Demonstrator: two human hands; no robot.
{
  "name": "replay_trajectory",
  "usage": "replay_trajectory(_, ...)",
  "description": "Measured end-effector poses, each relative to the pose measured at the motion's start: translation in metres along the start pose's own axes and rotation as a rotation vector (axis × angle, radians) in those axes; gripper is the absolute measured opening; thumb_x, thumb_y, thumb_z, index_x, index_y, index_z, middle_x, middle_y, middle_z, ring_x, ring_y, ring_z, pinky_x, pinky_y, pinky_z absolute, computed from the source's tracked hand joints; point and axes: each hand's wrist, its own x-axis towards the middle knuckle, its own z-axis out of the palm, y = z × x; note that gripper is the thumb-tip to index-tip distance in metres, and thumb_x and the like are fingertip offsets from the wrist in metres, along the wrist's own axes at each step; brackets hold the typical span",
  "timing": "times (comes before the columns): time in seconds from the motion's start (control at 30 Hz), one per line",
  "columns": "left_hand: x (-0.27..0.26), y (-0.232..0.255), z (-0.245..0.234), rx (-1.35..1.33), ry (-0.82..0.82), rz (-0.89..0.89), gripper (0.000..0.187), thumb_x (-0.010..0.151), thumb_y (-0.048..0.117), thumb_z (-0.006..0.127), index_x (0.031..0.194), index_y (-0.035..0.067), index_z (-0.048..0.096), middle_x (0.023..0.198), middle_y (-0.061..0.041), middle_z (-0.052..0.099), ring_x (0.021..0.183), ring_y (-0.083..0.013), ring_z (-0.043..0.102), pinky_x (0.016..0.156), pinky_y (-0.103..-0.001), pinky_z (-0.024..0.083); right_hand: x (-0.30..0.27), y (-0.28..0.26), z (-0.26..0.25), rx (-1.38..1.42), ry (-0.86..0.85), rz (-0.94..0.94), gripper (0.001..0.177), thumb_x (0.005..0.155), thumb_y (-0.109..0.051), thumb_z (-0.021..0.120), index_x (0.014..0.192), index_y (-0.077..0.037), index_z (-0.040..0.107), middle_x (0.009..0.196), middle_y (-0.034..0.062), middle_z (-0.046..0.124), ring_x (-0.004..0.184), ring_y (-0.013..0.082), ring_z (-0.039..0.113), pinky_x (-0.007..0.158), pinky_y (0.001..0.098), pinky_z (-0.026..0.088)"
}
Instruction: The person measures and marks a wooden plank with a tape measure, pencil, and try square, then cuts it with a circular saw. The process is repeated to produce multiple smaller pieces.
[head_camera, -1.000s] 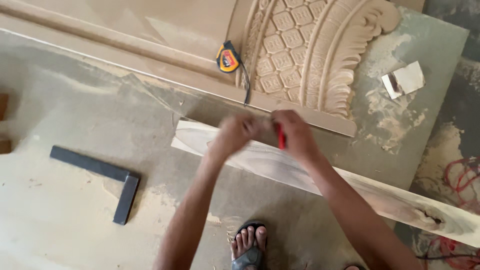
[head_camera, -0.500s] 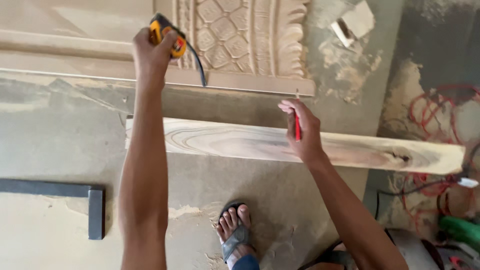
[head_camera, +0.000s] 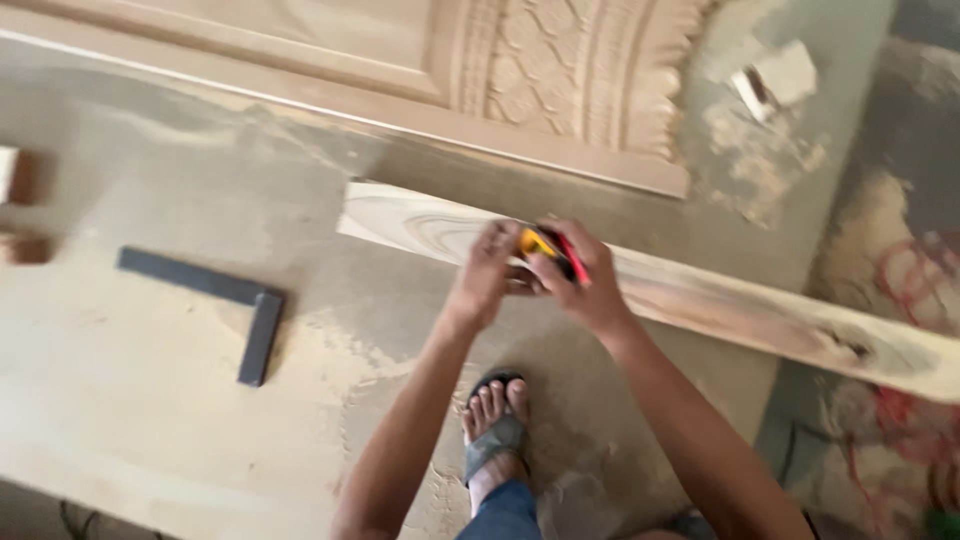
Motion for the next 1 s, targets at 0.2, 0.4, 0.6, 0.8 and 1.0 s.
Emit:
replay_trajectory(0.2,0.019,-0.046,-0.053,0.305,0.127,0.145,0.021,0.105,0.025,0.062,0.107,0.005,0.062,0.077,-0.005,0.061,0.06,-0.0121,0.058,0.051,-0.029,0.052,-0.019,0.015,-0.007,-0.148,-0.085,0.184,0.034,0.089,-0.032,0.078,0.105,-0.003,0.069,0.086,0.0136,0.068,0.074,0.0246,0.067,0.071,0.0375,0.054)
replay_trajectory(0.4,0.032,0.017,-0.216,0.956,0.79,0.512,0.028,0.1,0.027,0.068,0.097,0.001,0.077,0.089,-0.019,0.077,0.077,-0.0213,0.071,0.072,-0.04,0.054,-0.051,0.051,-0.063,-0.391,0.013,0.187,0.032,0.087,-0.029,0.081,0.099,-0.001,0.072,0.089,0.0153,0.067,0.08,0.0298,0.066,0.075,0.0404,0.053)
replay_trajectory(0.6,0.052,0.048,-0.293,1.014,0.766,0.358,0.036,0.094,0.032,0.075,0.09,-0.003,0.074,0.076,-0.017,0.073,0.068,-0.0238,0.067,0.066,-0.038,0.053,-0.075,0.055,-0.08,-0.401,0.158,0.304,0.031,0.083,-0.027,0.085,0.093,-0.002,0.07,0.09,0.015,0.064,0.081,0.0286,0.066,0.076,0.0387,0.053)
replay_trajectory(0.8,0.042,0.053,-0.284,1.129,0.665,0.4,0.037,0.094,0.034,0.079,0.094,-0.003,0.074,0.079,-0.016,0.073,0.072,-0.0254,0.069,0.068,-0.039,0.054,-0.077,0.052,-0.077,-0.415,0.186,0.341,0.03,0.083,-0.027,0.085,0.092,-0.003,0.071,0.088,0.0148,0.062,0.079,0.0276,0.063,0.073,0.0378,0.052)
replay_trajectory(1.0,0.028,0.031,-0.196,1.6,0.742,0.684,0.03,0.099,0.018,0.073,0.126,0.008,0.064,0.126,-0.012,0.065,0.119,-0.0305,0.061,0.107,-0.054,0.042,-0.077,0.053,-0.08,-0.432,0.174,0.459,0.027,0.082,-0.028,0.085,0.087,-0.005,0.072,0.083,0.0134,0.061,0.074,0.0272,0.062,0.068,0.0399,0.051)
